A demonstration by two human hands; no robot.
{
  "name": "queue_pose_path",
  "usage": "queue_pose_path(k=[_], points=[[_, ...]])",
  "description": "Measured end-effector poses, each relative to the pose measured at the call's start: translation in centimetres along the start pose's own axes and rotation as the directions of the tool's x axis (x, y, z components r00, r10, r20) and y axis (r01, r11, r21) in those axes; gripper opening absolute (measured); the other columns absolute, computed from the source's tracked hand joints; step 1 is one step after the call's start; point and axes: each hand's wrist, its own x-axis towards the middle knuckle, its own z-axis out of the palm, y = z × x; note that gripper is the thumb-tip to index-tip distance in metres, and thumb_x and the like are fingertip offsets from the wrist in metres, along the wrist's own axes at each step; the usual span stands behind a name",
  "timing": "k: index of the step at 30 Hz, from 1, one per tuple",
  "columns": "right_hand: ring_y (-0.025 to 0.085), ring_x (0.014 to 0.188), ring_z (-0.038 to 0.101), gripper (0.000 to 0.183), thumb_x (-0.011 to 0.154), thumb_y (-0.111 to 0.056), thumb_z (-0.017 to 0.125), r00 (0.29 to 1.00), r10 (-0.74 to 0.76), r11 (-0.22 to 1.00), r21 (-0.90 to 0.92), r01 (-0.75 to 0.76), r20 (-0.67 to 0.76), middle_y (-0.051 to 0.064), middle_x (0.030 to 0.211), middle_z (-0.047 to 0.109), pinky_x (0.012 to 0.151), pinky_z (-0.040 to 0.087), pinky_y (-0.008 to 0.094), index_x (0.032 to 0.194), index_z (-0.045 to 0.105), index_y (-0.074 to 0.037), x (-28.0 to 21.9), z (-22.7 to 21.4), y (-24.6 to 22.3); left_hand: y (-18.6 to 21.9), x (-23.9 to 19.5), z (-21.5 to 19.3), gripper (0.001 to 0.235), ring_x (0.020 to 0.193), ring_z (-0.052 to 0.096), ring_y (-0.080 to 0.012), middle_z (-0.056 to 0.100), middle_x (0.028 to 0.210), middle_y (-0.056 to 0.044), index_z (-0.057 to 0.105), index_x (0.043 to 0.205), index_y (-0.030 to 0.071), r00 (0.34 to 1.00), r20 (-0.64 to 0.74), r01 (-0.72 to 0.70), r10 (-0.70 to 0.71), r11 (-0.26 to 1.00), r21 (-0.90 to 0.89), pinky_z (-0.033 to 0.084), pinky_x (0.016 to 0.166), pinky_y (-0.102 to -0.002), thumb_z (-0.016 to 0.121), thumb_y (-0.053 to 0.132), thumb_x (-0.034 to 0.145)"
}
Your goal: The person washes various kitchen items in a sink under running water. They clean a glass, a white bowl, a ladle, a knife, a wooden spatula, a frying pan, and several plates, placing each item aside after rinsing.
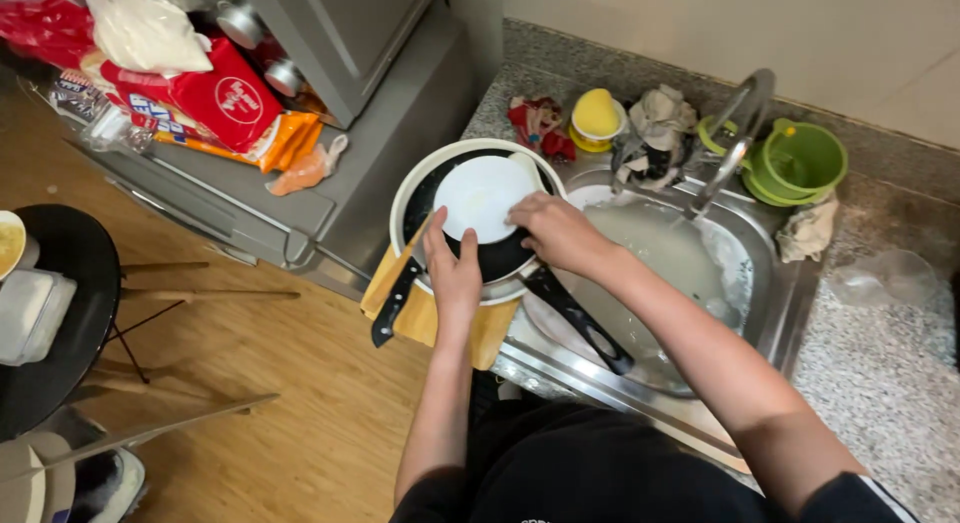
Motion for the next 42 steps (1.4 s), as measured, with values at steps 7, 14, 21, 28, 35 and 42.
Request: queue_pose_path(k=[7,14,21,28,35,42], points=[[0.021,0.091,0.063,0.011,0.087,-0.017,0.067,0.999,-0.051,0.956,-0.291,0.046,-0.011,-0.003,0.076,0.065,0.078,0.054,0.033,0.077,0.066,-0.021,1.5,4.7,1.8,1.7,1.2,-2.4,0.046,0.149,0.028,-0.0391,0.044,0.151,-0.016,0.044,0.149,0.009,0.993,0.079,-0.107,0.083,0.922,0.372,0.009,0.124,-0.056,0.047,0.017,0.103],[0.020,0.093,0.061,0.013,0.094,-0.009,0.060,0.989,0.048,0.993,-0.103,-0.062,-0.137,-0.002,0.078,0.060,0.077,0.055,0.031,0.084,0.058,-0.018,0.9,1.9,-0.6,0.6,1.9,-2.2,0.056,0.149,0.029,-0.0430,0.031,0.162,-0.023,0.020,0.160,0.011,0.975,0.135,0.068,-0.176,0.817,0.573,0.005,0.119,-0.068,0.035,0.025,0.109],[0.024,0.097,0.064,0.018,0.099,-0.005,0.057,0.954,0.050,0.999,0.010,-0.049,-0.297,0.000,0.083,0.063,0.082,0.055,0.034,0.087,0.063,-0.017,-1.6,-0.4,-1.9,3.7,0.8,-2.4,0.052,0.146,0.032,-0.0489,0.036,0.158,-0.027,0.028,0.157,0.007,0.996,0.086,-0.005,-0.034,0.909,0.416,0.009,0.120,-0.064,0.038,0.026,0.109],[0.032,0.097,0.065,0.010,0.098,-0.005,0.064,0.865,0.240,0.970,0.142,-0.197,-0.440,0.006,0.089,0.068,0.088,0.054,0.043,0.097,0.070,-0.013,-11.0,-4.4,-1.1,8.2,-2.9,0.6,0.049,0.137,0.044,-0.0469,0.048,0.146,-0.027,0.042,0.150,0.005,0.979,0.129,-0.168,0.157,0.983,0.079,0.029,0.118,-0.055,0.042,0.030,0.108],[0.033,0.089,0.064,0.006,0.097,-0.010,0.063,0.854,0.352,0.933,0.065,-0.355,-0.384,0.008,0.079,0.063,0.083,0.054,0.043,0.092,0.065,-0.009,-18.7,-4.4,1.6,11.8,-7.3,4.6,0.048,0.137,0.046,-0.0447,0.051,0.143,-0.023,0.044,0.149,0.005,0.896,0.324,-0.279,0.305,0.952,-0.124,0.032,0.116,-0.053,0.047,0.025,0.106],[0.025,0.098,0.063,0.018,0.098,0.000,0.057,0.841,0.263,0.899,-0.195,-0.391,-0.473,0.001,0.082,0.063,0.090,0.052,0.034,0.090,0.064,-0.014,-22.4,-3.4,3.6,12.3,-12.7,9.5,0.035,0.137,0.051,-0.0312,0.058,0.137,-0.011,0.056,0.136,0.005,0.737,0.367,-0.513,0.568,0.823,-0.243,0.028,0.124,-0.042,0.052,0.017,0.103]])
